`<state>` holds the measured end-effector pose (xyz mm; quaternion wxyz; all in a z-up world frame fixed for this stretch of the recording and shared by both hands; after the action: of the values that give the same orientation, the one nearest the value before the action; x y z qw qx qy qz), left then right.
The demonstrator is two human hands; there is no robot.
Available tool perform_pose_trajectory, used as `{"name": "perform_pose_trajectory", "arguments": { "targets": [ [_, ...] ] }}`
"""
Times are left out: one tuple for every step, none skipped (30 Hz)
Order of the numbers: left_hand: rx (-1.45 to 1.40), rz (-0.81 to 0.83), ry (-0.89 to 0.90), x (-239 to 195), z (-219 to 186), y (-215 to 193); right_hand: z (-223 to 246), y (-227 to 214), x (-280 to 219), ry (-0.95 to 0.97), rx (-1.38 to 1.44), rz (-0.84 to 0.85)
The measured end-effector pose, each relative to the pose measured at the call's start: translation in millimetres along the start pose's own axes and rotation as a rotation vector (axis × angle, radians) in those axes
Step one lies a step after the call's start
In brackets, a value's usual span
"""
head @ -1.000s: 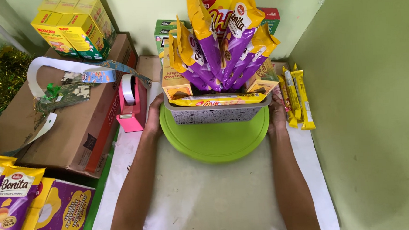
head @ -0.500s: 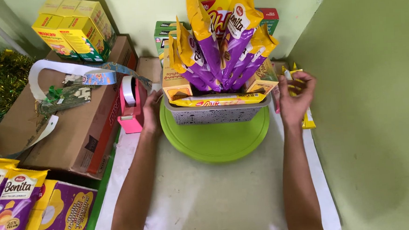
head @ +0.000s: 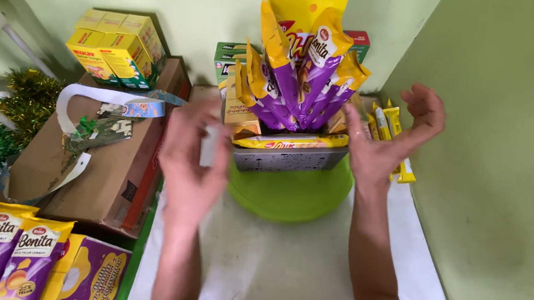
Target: Arranging various snack packets into a gift basket.
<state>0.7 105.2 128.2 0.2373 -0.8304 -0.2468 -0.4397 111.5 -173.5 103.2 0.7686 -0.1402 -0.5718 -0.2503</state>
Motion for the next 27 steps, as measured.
{"name": "perform_pose_trajectory", "arguments": {
  "targets": [
    [0.001, -0.001, 0.000, 1.0, -7.2, 8.4, 4.7, 5.1, -3.6, -0.001, 0.001, 0.000],
    [-0.076, 0.093, 0.024, 1.7, -16.0, 23.3, 10.4, 10.0, -7.2, -0.016, -0.022, -0.004],
    [-0.150, 0.183, 0.044, 1.3, -25.4, 38.5, 15.3, 15.2, -10.4, -0.032, -0.041, -0.005],
    [-0.147, 0.178, 0.042, 4.1, -28.8, 45.6, 15.5, 19.9, -11.9, -0.034, -0.037, -0.002],
    [-0.137, 0.234, 0.075, 4.2, -35.6, 56.3, 16.1, 24.6, -15.4, -0.028, -0.093, 0.033],
    [-0.127, 0.291, 0.108, 4.2, -42.3, 67.2, 16.5, 29.1, -18.7, -0.023, -0.150, 0.067],
    [-0.129, 0.287, 0.111, 1.9, -39.3, 73.5, 13.8, 29.4, -22.6, -0.028, -0.150, 0.066],
    [-0.064, 0.276, 0.137, -0.1, -37.5, 79.7, 12.1, 31.0, -26.3, -0.051, -0.163, 0.083],
    [0.000, 0.264, 0.161, -2.8, -36.5, 86.0, 10.7, 31.5, -30.1, -0.074, -0.176, 0.101],
    [-0.003, 0.260, 0.163, -0.1, -36.4, 88.4, 20.4, 35.4, -25.4, -0.080, -0.178, 0.101],
    [0.016, 0.294, 0.169, -0.3, -36.5, 92.0, 29.5, 38.0, -23.2, -0.056, -0.157, 0.086],
    [0.035, 0.328, 0.174, -0.6, -36.7, 95.9, 38.4, 40.4, -21.1, -0.032, -0.136, 0.072],
    [0.037, 0.326, 0.176, -1.8, -34.4, 98.8, 23.7, 39.7, -26.2, -0.033, -0.134, 0.070],
    [0.054, 0.322, 0.182, -3.1, -32.4, 101.9, 11.4, 38.3, -31.4, -0.071, -0.125, 0.061],
    [0.070, 0.323, 0.180, -7.4, -31.0, 105.3, -0.6, 34.3, -39.4, -0.102, -0.119, 0.057],
    [0.069, 0.327, 0.174, -8.1, -32.1, 105.7, -7.3, 33.1, -42.3, -0.097, -0.121, 0.062],
    [0.086, 0.321, 0.165, -7.1, -32.1, 106.1, -14.0, 31.7, -44.4, -0.097, -0.118, 0.057],
    [0.102, 0.316, 0.156, -6.1, -32.5, 106.4, -20.7, 30.0, -46.4, -0.098, -0.114, 0.052],
    [0.099, 0.321, 0.159, -6.2, -33.4, 107.1, -25.1, 30.1, -47.1, -0.095, -0.120, 0.048],
    [0.094, 0.321, 0.162, -6.4, -34.3, 107.2, -28.2, 29.1, -48.0, -0.108, -0.115, 0.030],
    [0.093, 0.321, 0.158, -8.3, -35.2, 106.6, -30.7, 27.9, -50.5, -0.117, -0.108, 0.018],
    [0.092, 0.325, 0.155, -9.6, -32.9, 108.1, -25.9, 26.7, -50.0, -0.113, -0.110, 0.021],
    [0.065, 0.335, 0.142, -9.7, -29.8, 109.3, -22.2, 28.7, -48.0, -0.096, -0.125, 0.044],
    [0.038, 0.344, 0.130, -9.6, -27.0, 110.3, -18.1, 30.8, -45.9, -0.079, -0.140, 0.067],
    [0.039, 0.344, 0.130, -11.0, -24.3, 111.4, -14.1, 32.0, -44.6, -0.079, -0.139, 0.066],
    [0.000, 0.367, 0.108, -12.6, -20.6, 113.9, -10.4, 33.7, -43.2, -0.076, -0.157, 0.072],
    [-0.039, 0.390, 0.087, -14.2, -17.0, 116.6, -6.7, 35.3, -41.4, -0.074, -0.175, 0.077]
  ]
}}
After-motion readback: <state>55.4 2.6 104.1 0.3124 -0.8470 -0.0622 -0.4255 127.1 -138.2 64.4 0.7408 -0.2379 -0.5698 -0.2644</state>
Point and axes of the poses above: each hand's wrist, its own x-axis towards the middle knuckle, its own y-axis out of the palm, z = x × y, the point moved 7 cm from there along x, towards the middle knuckle, and after that the axes turned 2 degrees about -x, right-handed, at the moved point
